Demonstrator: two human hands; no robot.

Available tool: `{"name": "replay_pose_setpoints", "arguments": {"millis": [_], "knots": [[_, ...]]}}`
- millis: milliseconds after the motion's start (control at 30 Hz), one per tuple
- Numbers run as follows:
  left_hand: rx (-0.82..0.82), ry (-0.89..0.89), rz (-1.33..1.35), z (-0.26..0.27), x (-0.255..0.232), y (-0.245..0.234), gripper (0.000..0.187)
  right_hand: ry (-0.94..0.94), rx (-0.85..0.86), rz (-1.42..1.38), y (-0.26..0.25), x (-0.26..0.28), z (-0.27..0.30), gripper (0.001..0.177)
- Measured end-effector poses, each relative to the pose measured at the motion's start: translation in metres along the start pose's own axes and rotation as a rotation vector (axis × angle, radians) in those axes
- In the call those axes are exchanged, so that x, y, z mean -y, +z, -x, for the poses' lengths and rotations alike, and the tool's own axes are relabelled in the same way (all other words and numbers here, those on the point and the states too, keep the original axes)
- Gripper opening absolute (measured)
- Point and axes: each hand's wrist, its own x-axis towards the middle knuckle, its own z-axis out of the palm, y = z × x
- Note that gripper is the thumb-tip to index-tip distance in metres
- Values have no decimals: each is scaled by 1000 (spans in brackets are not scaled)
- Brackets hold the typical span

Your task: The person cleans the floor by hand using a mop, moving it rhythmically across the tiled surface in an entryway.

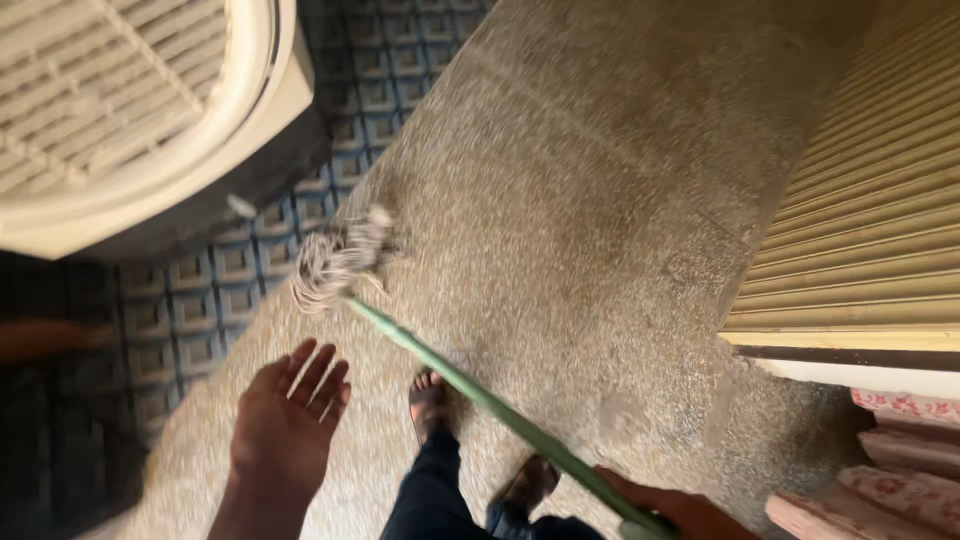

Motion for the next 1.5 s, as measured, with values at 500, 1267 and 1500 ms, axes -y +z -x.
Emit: {"name": "replay_pose_setpoints", "arguments": {"millis": [500,1267,1500], "knots": [[282,-84,-444,-29,1,79,42,187,-489,-689,51,-25,12,66],[439,-75,-736,33,-46,-18,43,-594,-656,-486,327,127,-28,59],[459,-73,-796,27,-65,-25,45,-47,-454,-889,331,92,18,65]]}}
